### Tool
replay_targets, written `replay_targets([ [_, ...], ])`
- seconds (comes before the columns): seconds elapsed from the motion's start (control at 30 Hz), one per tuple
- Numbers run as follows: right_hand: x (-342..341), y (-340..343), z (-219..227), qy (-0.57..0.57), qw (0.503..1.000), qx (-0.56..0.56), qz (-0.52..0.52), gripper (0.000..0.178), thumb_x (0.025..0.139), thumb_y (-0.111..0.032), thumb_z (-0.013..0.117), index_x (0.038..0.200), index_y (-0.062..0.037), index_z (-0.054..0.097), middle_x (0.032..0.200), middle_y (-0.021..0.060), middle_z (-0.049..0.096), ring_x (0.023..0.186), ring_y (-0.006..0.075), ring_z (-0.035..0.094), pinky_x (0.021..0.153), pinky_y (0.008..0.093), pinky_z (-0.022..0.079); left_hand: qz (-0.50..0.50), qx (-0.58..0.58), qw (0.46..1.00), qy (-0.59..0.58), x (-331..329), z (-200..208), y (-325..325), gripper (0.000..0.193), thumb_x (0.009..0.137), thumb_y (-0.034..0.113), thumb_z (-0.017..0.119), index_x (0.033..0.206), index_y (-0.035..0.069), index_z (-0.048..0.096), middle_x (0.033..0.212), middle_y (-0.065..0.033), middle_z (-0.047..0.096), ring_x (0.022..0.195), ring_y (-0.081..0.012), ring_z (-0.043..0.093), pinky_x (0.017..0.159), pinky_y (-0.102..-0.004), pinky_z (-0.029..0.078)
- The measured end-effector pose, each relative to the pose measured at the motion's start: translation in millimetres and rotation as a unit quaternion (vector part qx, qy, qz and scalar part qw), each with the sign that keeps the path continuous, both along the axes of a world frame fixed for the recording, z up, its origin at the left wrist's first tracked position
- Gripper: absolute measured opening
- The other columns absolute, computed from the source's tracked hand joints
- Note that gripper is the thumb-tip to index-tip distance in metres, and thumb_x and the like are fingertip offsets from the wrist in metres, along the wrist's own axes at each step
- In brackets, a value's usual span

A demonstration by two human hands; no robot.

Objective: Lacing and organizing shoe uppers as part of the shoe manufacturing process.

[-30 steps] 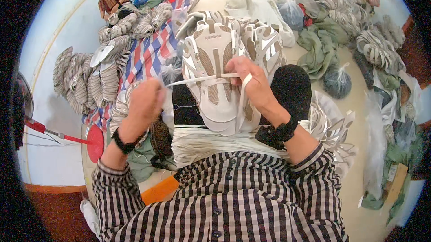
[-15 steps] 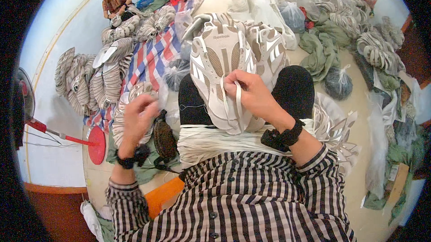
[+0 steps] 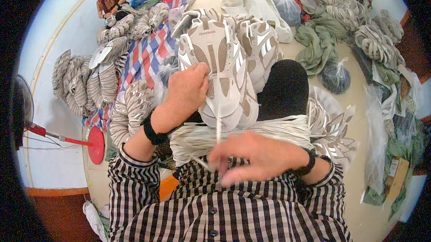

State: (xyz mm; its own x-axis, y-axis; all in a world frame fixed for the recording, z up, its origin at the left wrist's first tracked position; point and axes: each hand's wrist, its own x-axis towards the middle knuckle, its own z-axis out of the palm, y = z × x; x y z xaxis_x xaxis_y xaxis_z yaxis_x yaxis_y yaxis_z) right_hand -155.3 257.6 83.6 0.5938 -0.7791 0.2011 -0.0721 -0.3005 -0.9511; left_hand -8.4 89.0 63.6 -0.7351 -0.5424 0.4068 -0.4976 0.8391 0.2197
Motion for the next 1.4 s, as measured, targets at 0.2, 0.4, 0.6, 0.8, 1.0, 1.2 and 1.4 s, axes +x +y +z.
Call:
replay_targets([
  [0.2,-23.9,33.1,26.2,-0.277,0.954,0.083,0.086,0.021,0.088,-0.018,0.063,0.09,0.0017,0.057,0.088,0.0161,0.062,0.086,0.0319,0.063,0.077,0.0388,0.049,-0.045,0.084,0.994,0.048,50.2,-14.3,-10.3,0.006,0.084,0.007,0.053,0.087,0.003,0.049,0.071,-0.0209,0.054,0.07,-0.0421,0.055,0.06,-0.0464,0.042],
  [0.4,-50.3,34.1,11.1,-0.329,0.888,0.04,-0.318,0.016,0.091,-0.014,0.055,0.087,0.0012,0.055,0.079,0.0115,0.06,0.074,0.0208,0.06,0.07,0.0318,0.048,0.138,0.024,0.984,-0.11,166.8,-34.6,-16.5,0.006,0.086,0.007,0.049,0.089,0.003,0.051,0.076,-0.022,0.055,0.072,-0.0428,0.054,0.061,-0.0473,0.042],
  [0.6,-29.1,-14.5,-39.5,0.032,0.928,0.064,-0.367,0.017,0.09,-0.017,0.056,0.094,-0.0003,0.056,0.077,0.0008,0.058,0.07,0.0087,0.053,0.065,0.0246,0.044,0.415,-0.119,0.888,-0.16,393.8,-59.5,-73.8,0.009,0.081,0.006,0.05,0.09,0.004,0.051,0.079,-0.0209,0.06,0.075,-0.0418,0.058,0.061,-0.0494,0.045],
  [0.8,-6.3,-40.6,-67.7,-0.035,0.928,0.127,-0.35,0.021,0.089,-0.02,0.06,0.09,0.0014,0.056,0.073,0.0021,0.056,0.067,0.0081,0.051,0.061,0.0234,0.043,0.444,0.018,0.86,-0.251,422.8,-127.3,-75.6,0.008,0.081,0.008,0.05,0.088,0.005,0.053,0.078,-0.0195,0.061,0.079,-0.0407,0.059,0.064,-0.0498,0.044],
  [1.0,4.9,-28.8,-36.7,0.194,0.874,-0.075,-0.44,0.011,0.082,-0.011,0.063,0.086,-0.0015,0.06,0.074,0.0122,0.061,0.06,0.0214,0.059,0.057,0.0301,0.046,0.139,0.1,0.981,0.093,206.9,-82.5,-57.4,0.033,0.079,0.006,0.06,0.112,0.006,0.057,0.102,-0.0141,0.063,0.094,-0.0281,0.061,0.076,-0.0363,0.048],
  [1.2,40.2,-40.4,-13.4,0.31,0.836,-0.353,-0.283,0.025,0.07,-0.005,0.063,0.094,-0.0026,0.058,0.085,0.01,0.057,0.066,0.0256,0.061,0.056,0.0337,0.048,-0.039,0.211,0.968,0.131,81.8,-37.4,-23.5,0.04,0.076,0.005,0.066,0.114,0.005,0.053,0.101,-0.0134,0.064,0.09,-0.0224,0.063,0.067,-0.0291,0.05],
  [1.4,76.9,-87.2,-33.2,0.493,0.774,-0.361,-0.169,0.039,0.064,0.0,0.064,0.102,-0.001,0.053,0.09,0.0109,0.056,0.07,0.0242,0.063,0.054,0.0359,0.048,-0.01,0.188,0.975,0.114,77.1,-58.2,-24.7,0.03,0.077,0.002,0.061,0.105,0.004,0.048,0.073,-0.0165,0.057,0.064,-0.032,0.057,0.057,-0.0383,0.045],
])
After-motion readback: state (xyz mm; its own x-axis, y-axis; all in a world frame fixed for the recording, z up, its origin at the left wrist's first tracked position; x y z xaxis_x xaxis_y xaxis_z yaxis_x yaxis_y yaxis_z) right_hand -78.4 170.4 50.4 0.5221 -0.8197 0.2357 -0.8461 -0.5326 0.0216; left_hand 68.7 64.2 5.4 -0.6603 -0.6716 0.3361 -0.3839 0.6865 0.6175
